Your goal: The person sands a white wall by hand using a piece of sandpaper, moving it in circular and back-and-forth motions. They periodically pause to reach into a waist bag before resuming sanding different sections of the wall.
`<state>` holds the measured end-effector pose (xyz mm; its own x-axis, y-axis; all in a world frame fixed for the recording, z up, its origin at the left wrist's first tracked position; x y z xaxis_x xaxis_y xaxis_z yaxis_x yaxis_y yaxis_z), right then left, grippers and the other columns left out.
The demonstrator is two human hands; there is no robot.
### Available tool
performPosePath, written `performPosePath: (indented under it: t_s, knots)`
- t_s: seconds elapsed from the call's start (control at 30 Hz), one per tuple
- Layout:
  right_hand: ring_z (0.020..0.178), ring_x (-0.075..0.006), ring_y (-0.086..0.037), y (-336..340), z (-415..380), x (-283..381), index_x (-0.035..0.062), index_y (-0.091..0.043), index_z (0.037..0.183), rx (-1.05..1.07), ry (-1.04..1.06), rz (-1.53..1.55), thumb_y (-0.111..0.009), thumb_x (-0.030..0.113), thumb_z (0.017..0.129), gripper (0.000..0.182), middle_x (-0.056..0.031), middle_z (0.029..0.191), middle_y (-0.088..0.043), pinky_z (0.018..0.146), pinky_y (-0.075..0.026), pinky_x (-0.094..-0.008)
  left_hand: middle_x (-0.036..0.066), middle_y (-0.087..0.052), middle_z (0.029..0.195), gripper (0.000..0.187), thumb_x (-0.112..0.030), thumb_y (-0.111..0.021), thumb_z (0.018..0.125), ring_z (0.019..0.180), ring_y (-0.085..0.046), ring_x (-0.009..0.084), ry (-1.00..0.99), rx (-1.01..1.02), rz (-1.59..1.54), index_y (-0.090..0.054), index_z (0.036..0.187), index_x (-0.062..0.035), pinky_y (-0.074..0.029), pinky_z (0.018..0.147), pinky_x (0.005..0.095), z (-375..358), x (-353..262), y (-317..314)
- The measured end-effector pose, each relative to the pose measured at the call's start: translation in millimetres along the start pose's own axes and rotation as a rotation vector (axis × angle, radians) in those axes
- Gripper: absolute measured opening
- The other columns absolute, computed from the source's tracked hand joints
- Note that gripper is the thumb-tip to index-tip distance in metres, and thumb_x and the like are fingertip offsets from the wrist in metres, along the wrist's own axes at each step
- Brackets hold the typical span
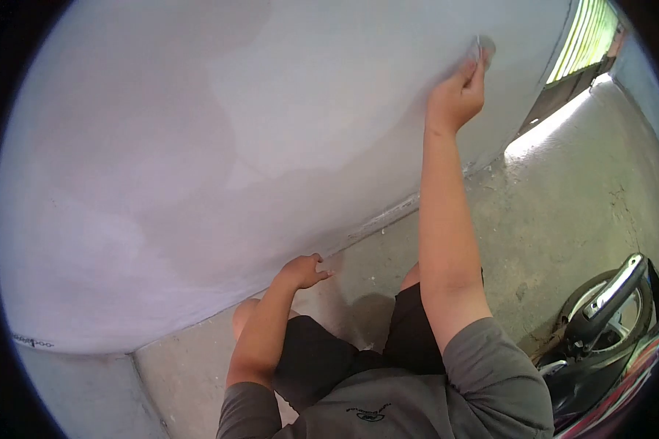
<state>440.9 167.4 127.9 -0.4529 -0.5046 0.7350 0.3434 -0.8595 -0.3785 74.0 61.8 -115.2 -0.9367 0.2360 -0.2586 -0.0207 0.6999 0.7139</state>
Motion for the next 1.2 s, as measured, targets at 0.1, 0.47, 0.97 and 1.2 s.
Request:
performPosePath:
  t_s: [0.1,0.47,0.97,1.2]
  knots:
    - [0.131,-0.0314,-0.055,16.1,-2.0,-34.1,-0.0047,-0.059,0.133,-0.081,-0.254,-0.020,-0.045,0.010,0.103,0.035,-0.0200,0.142,-0.056,0.108,-0.042,-0.0366,0.022,-0.067,0.120,0.074,-0.061,-0.063,0.088,0.116,-0.062,0.0380,-0.002,0.039,0.025,-0.055,0.135,-0.0047,-0.049,0.099,0.0461,5.4,-6.3,1.6]
    - [0.136,-0.0332,-0.051,-29.1,-123.7,119.2,0.0053,-0.062,0.132,0.432,0.531,0.276,-0.058,0.005,0.092,0.041,-0.0139,0.142,-0.057,0.113,-0.039,-0.0487,0.022,-0.066,0.122,0.075,-0.062,-0.063,0.087,0.116,-0.062,0.0376,0.048,0.062,0.080,-0.055,0.134,-0.0042,-0.048,0.100,0.0456,13.8,1.3,-7.9]
    - [0.134,-0.0304,-0.053,-4.7,-8.8,7.9,-0.0008,-0.061,0.132,0.034,0.171,0.013,-0.051,0.011,0.101,0.035,-0.0188,0.139,-0.059,0.108,-0.043,-0.0360,0.021,-0.068,0.119,0.071,-0.059,-0.063,0.089,0.113,-0.063,0.0376,0.026,0.002,0.040,-0.055,0.135,-0.0061,-0.050,0.096,0.0461,-2.4,-10.6,7.3]
    - [0.119,-0.0290,-0.063,34.2,3.9,-67.9,-0.0009,-0.061,0.131,-0.135,-0.612,-0.046,-0.049,0.015,0.102,0.035,-0.0198,0.132,-0.064,0.101,-0.046,-0.0346,0.021,-0.068,0.118,0.072,-0.059,-0.064,0.088,0.114,-0.063,0.0374,0.023,-0.002,0.047,-0.055,0.134,-0.0052,-0.050,0.097,0.0463,-2.8,-7.4,7.4]
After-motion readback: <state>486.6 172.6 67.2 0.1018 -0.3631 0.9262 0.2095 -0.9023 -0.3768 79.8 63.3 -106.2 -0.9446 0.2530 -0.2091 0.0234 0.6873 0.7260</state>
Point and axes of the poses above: each hand's wrist, its own z-axis towards the middle knuckle, its own y-axis out of the back of the hand, x = y × z, the point moved 3 cm from there along z, towards the middle knuckle
